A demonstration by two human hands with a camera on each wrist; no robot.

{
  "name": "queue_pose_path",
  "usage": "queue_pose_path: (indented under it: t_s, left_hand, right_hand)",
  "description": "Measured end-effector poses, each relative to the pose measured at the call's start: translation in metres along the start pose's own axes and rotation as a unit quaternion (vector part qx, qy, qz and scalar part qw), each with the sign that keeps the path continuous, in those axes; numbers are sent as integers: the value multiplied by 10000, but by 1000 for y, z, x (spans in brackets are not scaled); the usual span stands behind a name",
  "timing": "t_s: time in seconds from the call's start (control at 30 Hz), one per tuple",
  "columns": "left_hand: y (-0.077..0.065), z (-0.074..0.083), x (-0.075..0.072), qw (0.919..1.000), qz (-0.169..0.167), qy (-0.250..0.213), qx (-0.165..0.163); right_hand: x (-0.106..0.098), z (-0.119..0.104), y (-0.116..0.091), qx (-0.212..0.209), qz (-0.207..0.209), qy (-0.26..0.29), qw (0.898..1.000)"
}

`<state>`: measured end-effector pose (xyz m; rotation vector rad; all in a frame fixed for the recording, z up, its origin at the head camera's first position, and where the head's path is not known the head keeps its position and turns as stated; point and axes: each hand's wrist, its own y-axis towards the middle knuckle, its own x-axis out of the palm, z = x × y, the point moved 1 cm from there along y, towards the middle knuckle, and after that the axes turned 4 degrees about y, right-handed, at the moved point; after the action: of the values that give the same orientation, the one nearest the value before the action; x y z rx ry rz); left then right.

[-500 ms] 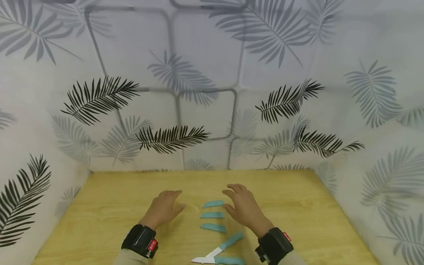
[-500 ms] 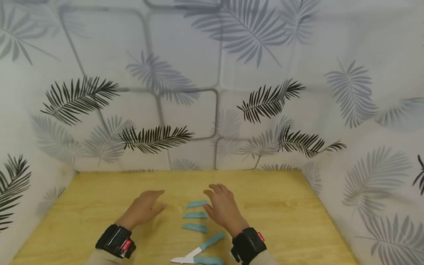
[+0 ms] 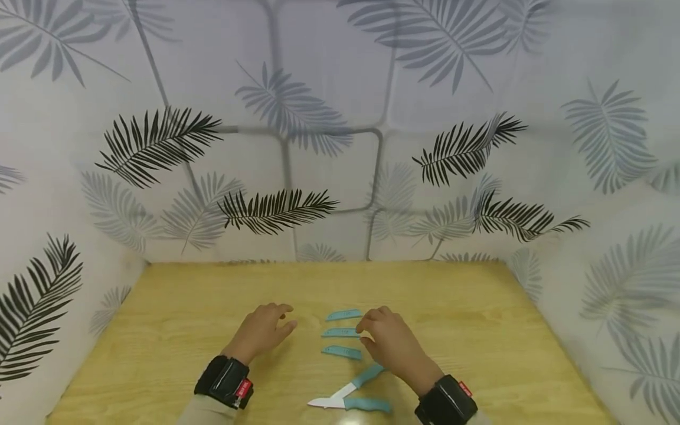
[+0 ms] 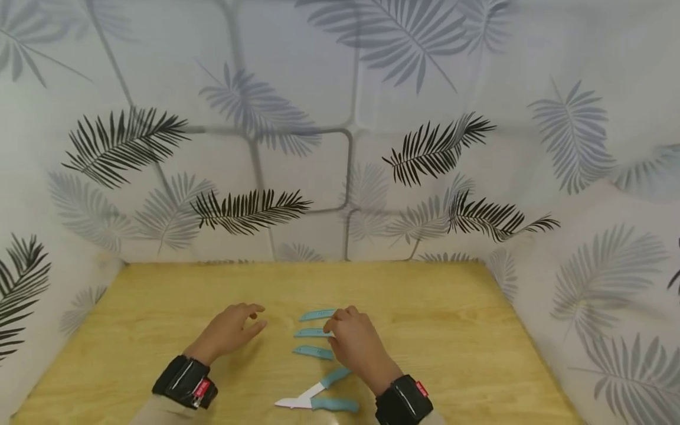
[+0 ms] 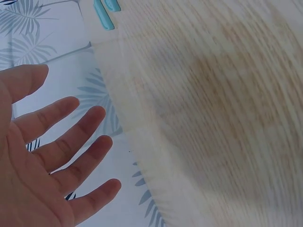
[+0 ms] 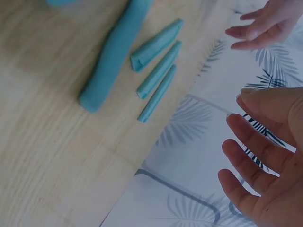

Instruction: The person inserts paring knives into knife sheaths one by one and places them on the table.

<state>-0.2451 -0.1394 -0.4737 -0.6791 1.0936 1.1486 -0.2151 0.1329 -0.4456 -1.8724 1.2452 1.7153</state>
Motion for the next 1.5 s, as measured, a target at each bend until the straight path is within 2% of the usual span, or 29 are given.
queue_pose_path:
  t_s: [0.27, 0.43, 0.67, 0.8, 1.03, 1.27, 1.5]
  left_hand:
    - [-3, -4, -3, 9993, -148, -271, -198]
    - [-5, -7, -1, 9990, -206, -319, -250]
    - [-4, -5, 3, 9991, 10, -380, -211]
    - [-5, -5, 6, 9986, -40, -479, -213]
    - [-11, -6, 11, 9973, -353, -636, -85]
    - [-16, -9, 10, 9973, -375, -614, -158]
    - [-20, -11, 19, 9980, -328, -542, -65]
  right_hand:
    - [5, -14, -21, -72, -478, 243, 9985]
    - [14, -13, -24, -151, -719, 349, 9967]
    - [24, -7, -25, -267, -965, 302, 9945]
    - [30, -3, -28, -233, -1119, 361, 9928]
    - [37, 0, -32, -229, -1164, 221, 9927]
    - [40, 3, -34, -249, -1247, 246, 9916]
    - [47, 5, -37, -228, -1356, 9, 9905]
